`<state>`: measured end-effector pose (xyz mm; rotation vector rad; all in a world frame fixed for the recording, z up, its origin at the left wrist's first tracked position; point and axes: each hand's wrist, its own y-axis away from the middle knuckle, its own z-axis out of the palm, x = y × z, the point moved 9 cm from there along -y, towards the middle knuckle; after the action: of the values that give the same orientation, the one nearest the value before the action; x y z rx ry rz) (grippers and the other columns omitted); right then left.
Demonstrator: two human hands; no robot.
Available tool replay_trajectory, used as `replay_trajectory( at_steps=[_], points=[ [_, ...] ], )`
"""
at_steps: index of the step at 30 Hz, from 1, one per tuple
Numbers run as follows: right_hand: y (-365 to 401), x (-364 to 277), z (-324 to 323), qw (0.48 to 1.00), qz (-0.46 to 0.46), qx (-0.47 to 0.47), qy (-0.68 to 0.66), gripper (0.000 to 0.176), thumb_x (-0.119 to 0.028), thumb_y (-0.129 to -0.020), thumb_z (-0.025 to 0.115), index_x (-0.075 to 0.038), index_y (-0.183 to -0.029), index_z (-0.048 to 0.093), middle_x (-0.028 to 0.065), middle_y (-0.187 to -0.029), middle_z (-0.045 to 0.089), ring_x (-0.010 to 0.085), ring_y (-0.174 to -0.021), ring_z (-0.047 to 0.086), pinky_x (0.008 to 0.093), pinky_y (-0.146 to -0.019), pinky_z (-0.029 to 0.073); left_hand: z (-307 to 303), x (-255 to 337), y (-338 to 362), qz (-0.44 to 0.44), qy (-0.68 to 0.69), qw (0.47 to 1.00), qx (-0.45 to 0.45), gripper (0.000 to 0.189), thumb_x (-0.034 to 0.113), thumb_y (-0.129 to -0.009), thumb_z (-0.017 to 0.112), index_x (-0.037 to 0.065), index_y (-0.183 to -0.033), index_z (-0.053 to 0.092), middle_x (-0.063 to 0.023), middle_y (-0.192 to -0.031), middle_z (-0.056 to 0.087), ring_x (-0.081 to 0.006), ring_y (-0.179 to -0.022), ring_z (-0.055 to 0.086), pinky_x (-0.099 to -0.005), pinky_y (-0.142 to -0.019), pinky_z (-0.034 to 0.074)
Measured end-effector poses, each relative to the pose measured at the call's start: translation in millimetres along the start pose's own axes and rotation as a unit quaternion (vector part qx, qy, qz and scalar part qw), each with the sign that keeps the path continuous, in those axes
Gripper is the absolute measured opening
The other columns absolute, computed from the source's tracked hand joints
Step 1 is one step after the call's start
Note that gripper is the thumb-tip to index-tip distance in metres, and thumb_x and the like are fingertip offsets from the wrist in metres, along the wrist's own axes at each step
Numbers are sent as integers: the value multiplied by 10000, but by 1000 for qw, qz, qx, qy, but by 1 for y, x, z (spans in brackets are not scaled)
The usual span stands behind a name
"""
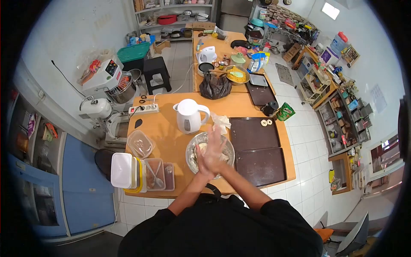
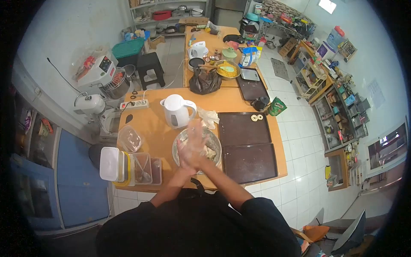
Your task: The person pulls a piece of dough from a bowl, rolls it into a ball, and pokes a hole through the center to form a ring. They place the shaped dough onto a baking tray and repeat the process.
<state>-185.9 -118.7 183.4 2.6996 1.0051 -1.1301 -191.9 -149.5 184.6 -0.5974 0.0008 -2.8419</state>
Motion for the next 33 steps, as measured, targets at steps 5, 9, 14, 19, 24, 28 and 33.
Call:
replay_trajectory(
  at_steps=[5,9,14,19,24,28,33],
  points=[
    [12,-4,-10,982,76,-137,108,879,-446,-918,543,-47,-1543,72,238,-1592,-45,398,-1481,-65,669,-1105,-27,-23,4,13,-67,230,960,146,851,743,-877,383,283,-1555,152,-19,-1622,132,-261,-1484,131,-512,-1194,94],
    [18,-15,-4,996,-36,16,74,925,-520,-889,553,-73,-1548,82,246,-1589,-51,401,-1480,-62,673,-1106,-2,6,6,1,54,-71,995,50,965,840,-805,360,296,-1559,102,-23,-1611,177,-306,-1473,159,-532,-1186,122],
    [22,13,-16,998,-9,-27,55,861,-465,-898,564,-52,-1529,150,286,-1571,28,448,-1468,-7,708,-1080,11,-26,-3,12,-53,125,990,47,842,781,-871,322,338,-1554,107,-10,-1620,127,-255,-1474,159,-453,-1196,160],
    [30,-2,-5,1000,-3,-11,-27,878,-516,-887,501,-86,-1548,114,272,-1575,44,455,-1464,27,713,-1075,15,5,16,-3,-11,-39,999,19,855,796,-872,265,346,-1553,10,-24,-1627,-14,-271,-1486,100,-471,-1191,158],
    [6,12,-47,992,5,56,-115,875,-580,-913,376,-11,-1528,125,293,-1571,23,453,-1465,23,655,-1110,4,-32,-29,14,25,-209,977,-17,827,737,-920,231,269,-1564,6,-62,-1631,-3,-273,-1494,47,-492,-1190,80],
    [29,-26,-24,959,-56,-46,-272,903,-665,-939,233,-15,-1541,55,259,-1593,-20,400,-1480,-51,506,-1171,14,-30,29,-13,87,-152,983,52,822,697,-945,193,180,-1568,51,-90,-1630,16,-271,-1496,16,-425,-1195,46],
    [0,25,-27,975,19,36,-217,796,-576,-994,170,-5,-1538,69,232,-1601,9,380,-1486,-31,456,-1182,26,-4,-8,17,90,-313,944,-45,966,771,-893,256,102,-1564,67,-72,-1625,80,-222,-1484,92,-381,-1189,59]
  ],
)
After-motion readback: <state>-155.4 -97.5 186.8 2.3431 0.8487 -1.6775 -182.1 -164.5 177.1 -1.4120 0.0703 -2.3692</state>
